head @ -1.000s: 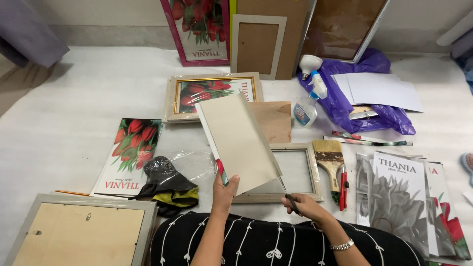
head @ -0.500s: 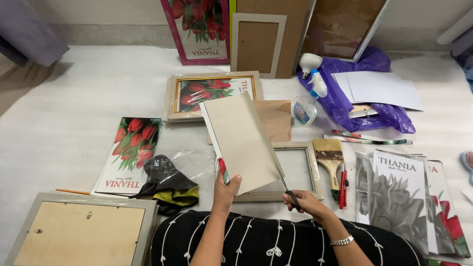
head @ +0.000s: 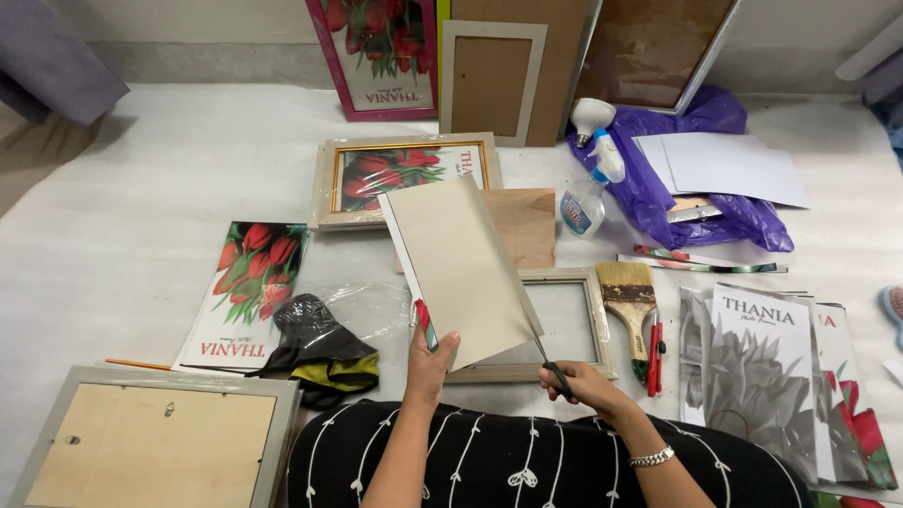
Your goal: Cutting a backing board with a utility knife and applying a substance to a picture frame using a brush.
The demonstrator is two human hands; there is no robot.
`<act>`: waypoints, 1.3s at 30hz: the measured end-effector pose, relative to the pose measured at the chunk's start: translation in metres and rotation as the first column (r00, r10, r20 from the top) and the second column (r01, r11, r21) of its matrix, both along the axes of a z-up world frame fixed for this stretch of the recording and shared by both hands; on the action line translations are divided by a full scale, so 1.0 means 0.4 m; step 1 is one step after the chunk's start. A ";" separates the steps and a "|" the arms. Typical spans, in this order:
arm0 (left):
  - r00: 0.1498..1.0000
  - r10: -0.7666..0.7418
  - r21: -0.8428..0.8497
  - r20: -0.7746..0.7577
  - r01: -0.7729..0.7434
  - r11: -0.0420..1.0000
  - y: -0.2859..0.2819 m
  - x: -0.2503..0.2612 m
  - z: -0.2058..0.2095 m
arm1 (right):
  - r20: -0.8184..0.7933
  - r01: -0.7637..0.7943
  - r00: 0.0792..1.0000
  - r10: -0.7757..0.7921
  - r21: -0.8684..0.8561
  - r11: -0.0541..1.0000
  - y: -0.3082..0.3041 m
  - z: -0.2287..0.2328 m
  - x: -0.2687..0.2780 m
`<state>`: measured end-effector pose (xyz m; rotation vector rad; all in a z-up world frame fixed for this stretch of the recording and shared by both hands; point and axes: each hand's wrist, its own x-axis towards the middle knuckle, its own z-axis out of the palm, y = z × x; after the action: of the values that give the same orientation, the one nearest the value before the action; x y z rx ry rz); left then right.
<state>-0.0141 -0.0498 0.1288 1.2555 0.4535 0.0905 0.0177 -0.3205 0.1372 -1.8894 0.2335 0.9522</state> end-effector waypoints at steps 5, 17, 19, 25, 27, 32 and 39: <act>0.999 -0.003 0.003 -0.043 0.003 1.000 -0.002 -0.001 0.013 | 0.001 0.005 1.000 -0.005 -0.003 1.000 0.000 0.002 -0.001; 0.999 0.006 -0.044 -0.036 -0.008 0.999 -0.002 0.000 0.021 | 0.039 0.056 0.998 -0.057 0.018 0.998 0.008 0.010 -0.007; 0.999 0.008 -0.050 -0.042 -0.010 0.999 -0.002 0.000 0.024 | 0.043 0.059 0.997 -0.060 0.014 0.998 0.009 0.016 -0.008; 0.999 0.017 -0.066 -0.042 -0.020 0.998 -0.001 0.001 0.016 | 0.050 0.092 0.994 -0.095 0.062 0.994 0.004 -0.003 -0.007; 1.000 0.011 -0.087 0.004 -0.010 0.996 0.000 -0.001 0.019 | 0.071 0.089 0.993 -0.095 0.080 0.993 0.001 -0.012 -0.007; 1.000 0.016 -0.088 -0.024 -0.018 0.996 0.001 0.000 0.018 | 0.096 0.113 0.987 -0.126 0.132 0.985 -0.008 -0.026 -0.010; 1.000 0.011 -0.117 -0.020 -0.014 0.993 0.001 0.000 0.006 | 0.113 0.132 0.983 -0.143 0.102 0.986 -0.006 -0.006 -0.015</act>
<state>-0.0143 -0.0493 0.1310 1.1388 0.4765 0.0617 0.0115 -0.3230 0.1346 -1.8115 0.2404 0.7416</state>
